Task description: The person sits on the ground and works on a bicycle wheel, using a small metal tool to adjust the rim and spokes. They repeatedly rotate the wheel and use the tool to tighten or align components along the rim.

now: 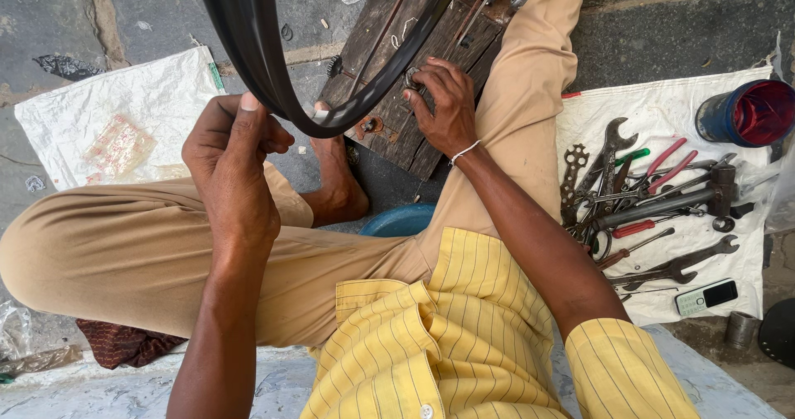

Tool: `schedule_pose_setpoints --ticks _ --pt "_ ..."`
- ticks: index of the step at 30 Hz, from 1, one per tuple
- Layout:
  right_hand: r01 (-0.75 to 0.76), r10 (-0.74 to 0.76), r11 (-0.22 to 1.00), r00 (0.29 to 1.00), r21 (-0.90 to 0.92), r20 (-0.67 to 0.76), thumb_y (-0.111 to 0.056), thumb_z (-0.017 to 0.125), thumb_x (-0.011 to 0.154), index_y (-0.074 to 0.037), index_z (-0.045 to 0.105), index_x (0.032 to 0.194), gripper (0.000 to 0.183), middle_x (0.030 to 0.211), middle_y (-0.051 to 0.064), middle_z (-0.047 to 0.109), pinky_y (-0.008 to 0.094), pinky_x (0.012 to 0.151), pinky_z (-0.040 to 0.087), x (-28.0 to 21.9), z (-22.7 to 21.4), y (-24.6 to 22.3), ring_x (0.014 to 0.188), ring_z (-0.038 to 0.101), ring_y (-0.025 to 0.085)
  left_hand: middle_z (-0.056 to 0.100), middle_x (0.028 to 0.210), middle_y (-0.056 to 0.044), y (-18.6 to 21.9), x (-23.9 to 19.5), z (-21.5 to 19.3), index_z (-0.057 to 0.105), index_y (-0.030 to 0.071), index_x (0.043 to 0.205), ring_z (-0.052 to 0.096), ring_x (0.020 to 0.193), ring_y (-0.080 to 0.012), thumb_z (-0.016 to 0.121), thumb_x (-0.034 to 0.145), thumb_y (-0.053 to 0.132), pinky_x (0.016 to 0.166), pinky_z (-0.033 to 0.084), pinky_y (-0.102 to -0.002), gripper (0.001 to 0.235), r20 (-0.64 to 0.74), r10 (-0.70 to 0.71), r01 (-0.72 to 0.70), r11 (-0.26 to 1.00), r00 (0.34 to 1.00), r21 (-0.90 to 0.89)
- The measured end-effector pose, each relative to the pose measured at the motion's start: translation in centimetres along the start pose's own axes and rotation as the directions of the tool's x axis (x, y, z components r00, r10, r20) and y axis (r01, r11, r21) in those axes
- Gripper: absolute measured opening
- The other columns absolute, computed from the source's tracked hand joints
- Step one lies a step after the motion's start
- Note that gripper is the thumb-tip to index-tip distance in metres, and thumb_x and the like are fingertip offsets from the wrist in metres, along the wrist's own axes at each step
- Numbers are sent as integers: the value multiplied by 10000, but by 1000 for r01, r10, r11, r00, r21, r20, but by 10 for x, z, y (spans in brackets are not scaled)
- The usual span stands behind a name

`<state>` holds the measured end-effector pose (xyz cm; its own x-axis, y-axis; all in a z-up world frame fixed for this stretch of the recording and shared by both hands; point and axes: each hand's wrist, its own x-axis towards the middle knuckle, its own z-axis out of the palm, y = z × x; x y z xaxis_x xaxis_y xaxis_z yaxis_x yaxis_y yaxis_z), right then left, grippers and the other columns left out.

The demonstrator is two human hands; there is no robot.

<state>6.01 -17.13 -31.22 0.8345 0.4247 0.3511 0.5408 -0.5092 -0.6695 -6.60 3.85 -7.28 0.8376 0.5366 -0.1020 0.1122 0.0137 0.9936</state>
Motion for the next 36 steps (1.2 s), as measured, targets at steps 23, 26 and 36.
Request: schedule_pose_setpoints --ticks 23,26,36 --pt "-3 3 1000 1000 13 -9 -250 692 1027 -54 698 1110 213 1193 111 697 495 1111 354 0 -2 -1 1335 523 283 761 939 -133 -13 -13 25 693 -8 1256 720 870 -204 766 962 297 663 580 -360 430 234 33 -172 776 972 607" --pt "-5 5 1000 1000 23 -5 -251 692 1022 -57 699 1108 212 1187 106 699 499 1111 352 -2 -2 -2 1337 523 285 758 945 -121 -17 -13 25 691 -15 1255 741 872 -194 764 982 291 645 601 -328 417 252 99 -235 770 963 594" --pt "2 -1 1000 1000 15 -25 -261 680 1020 -60 697 1103 219 1182 107 697 490 1116 362 -3 -1 -2 1320 544 295 699 895 -74 78 3 -4 678 53 1070 641 737 -113 773 1050 208 605 512 -273 183 282 642 -637 427 713 642"
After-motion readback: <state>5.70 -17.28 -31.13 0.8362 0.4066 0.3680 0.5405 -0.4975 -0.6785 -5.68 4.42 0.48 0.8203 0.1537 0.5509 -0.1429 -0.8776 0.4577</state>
